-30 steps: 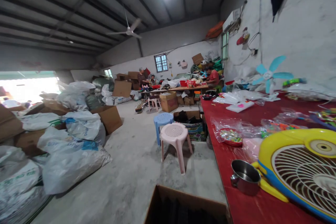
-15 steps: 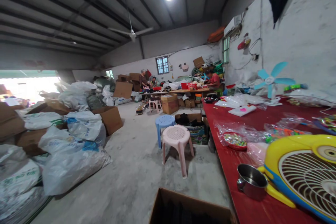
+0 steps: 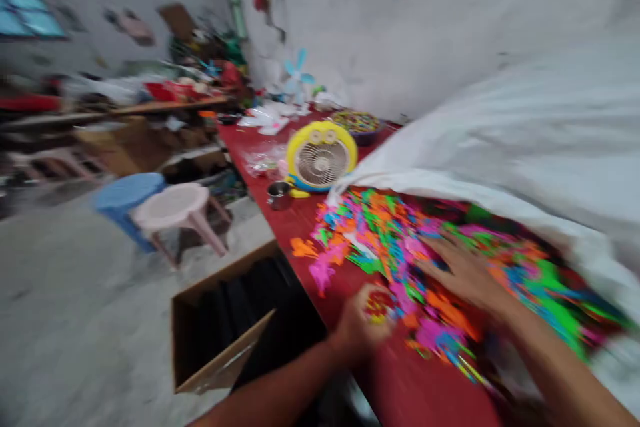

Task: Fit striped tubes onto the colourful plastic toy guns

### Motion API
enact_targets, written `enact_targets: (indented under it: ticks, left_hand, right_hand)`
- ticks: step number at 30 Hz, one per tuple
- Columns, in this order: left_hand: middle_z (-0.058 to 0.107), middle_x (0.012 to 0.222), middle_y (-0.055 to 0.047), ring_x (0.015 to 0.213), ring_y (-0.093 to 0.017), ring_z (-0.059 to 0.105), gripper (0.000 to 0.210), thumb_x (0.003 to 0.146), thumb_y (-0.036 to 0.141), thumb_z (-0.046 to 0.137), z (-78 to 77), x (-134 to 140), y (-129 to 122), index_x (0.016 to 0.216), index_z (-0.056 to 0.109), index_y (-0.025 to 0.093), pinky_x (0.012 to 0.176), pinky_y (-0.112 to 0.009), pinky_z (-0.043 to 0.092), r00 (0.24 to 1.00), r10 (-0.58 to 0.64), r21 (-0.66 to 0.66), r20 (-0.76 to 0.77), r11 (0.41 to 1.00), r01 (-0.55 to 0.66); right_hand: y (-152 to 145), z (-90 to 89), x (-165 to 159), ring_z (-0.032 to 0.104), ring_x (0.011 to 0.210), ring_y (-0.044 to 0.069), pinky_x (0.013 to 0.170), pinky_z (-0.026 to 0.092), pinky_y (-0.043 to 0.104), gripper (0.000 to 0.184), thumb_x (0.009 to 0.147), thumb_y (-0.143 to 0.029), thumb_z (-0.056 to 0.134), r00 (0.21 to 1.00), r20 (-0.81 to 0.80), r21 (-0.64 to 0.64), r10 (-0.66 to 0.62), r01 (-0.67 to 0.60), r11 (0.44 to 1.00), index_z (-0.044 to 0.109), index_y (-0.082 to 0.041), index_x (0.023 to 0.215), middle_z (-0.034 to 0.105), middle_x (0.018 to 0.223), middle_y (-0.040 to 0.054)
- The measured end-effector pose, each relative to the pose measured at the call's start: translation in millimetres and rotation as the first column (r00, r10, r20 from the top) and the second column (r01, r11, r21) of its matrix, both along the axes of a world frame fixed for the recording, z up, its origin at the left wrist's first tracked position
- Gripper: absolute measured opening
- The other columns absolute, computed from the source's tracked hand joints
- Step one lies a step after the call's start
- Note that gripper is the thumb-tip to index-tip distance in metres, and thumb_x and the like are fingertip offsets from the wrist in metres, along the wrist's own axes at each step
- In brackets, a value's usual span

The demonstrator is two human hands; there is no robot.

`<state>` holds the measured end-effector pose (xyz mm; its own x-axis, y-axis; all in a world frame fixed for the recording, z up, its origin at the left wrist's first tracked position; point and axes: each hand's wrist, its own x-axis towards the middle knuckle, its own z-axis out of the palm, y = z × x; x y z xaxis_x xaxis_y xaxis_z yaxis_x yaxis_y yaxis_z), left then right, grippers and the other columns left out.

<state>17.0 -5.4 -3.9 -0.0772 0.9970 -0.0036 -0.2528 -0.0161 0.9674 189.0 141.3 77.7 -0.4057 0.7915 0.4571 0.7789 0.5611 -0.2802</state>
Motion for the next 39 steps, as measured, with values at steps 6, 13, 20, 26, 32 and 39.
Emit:
enact_targets:
  ticks: [6,13,20,26,32,39]
  left_hand:
    - [0.064,0.075,0.001,0.063,-0.011,0.059,0.032,0.068,0.014,0.075,-3.5,8.9,-16.8,0.097,0.063,0.017,0.061,-0.022,0.049,0.992,0.04,0.024,0.117,0.999,-0.043]
    - [0.064,0.073,0.001,0.062,-0.011,0.06,0.037,0.064,0.019,0.081,-3.8,15.3,-35.4,0.096,0.061,0.016,0.059,-0.021,0.049,0.978,0.023,-0.032,0.206,0.999,-0.017]
    - [0.065,0.071,0.001,0.059,-0.011,0.06,0.038,0.065,0.014,0.078,-3.8,11.0,-37.8,0.098,0.06,0.016,0.061,-0.023,0.051,0.976,-0.035,-0.005,0.216,0.999,0.037]
    - [0.065,0.074,0.001,0.064,-0.011,0.061,0.036,0.065,0.005,0.072,-4.0,11.1,-38.4,0.097,0.061,0.015,0.063,-0.021,0.049,0.987,-0.053,0.05,0.15,0.998,0.046]
    - [0.066,0.079,0.0,0.069,-0.011,0.062,0.035,0.066,0.003,0.072,-1.6,10.7,-39.5,0.097,0.061,0.015,0.068,-0.021,0.05,0.994,-0.044,0.063,0.099,0.997,0.038]
    - [0.067,0.08,-0.001,0.07,-0.012,0.063,0.035,0.066,0.006,0.072,-1.4,10.0,-41.2,0.098,0.061,0.015,0.067,-0.021,0.05,0.986,-0.055,0.057,0.16,0.997,0.047]
  right_hand:
    - [-66.4,15.7,74.4,0.057,0.118,0.03,0.1,0.043,0.048,0.047,0.089,-0.054,0.051,0.996,-0.059,-0.01,-0.063,0.062,0.998,0.062,-0.024,0.124,0.063,0.127,0.0105]
    - [-158.2,-33.7,68.1,0.061,0.084,0.024,0.075,0.048,0.037,0.03,0.092,-0.043,0.051,0.988,-0.045,-0.109,-0.145,0.139,0.984,0.068,-0.021,0.101,0.066,0.091,0.0087]
    - [-156.8,-60.8,36.5,0.057,0.083,0.024,0.073,0.045,0.036,0.037,0.093,-0.041,0.045,0.976,0.127,-0.125,-0.176,0.192,0.973,0.07,-0.02,0.11,0.059,0.089,0.0087]
    - [-147.4,-52.3,24.8,0.056,0.087,0.024,0.07,0.039,0.033,0.032,0.091,-0.037,0.053,0.911,0.319,-0.007,-0.26,0.277,0.961,0.069,-0.018,0.112,0.059,0.094,0.0097]
    - [-140.7,-38.2,6.6,0.057,0.086,0.024,0.077,0.033,0.035,0.019,0.09,-0.028,0.057,0.821,0.494,0.058,-0.285,0.295,0.954,0.073,-0.018,0.095,0.063,0.09,0.0097]
    - [-138.1,-37.9,30.8,0.057,0.083,0.022,0.073,0.036,0.033,0.028,0.097,-0.033,0.049,0.948,0.274,0.087,-0.162,0.143,0.986,0.074,-0.02,0.095,0.066,0.087,0.0078]
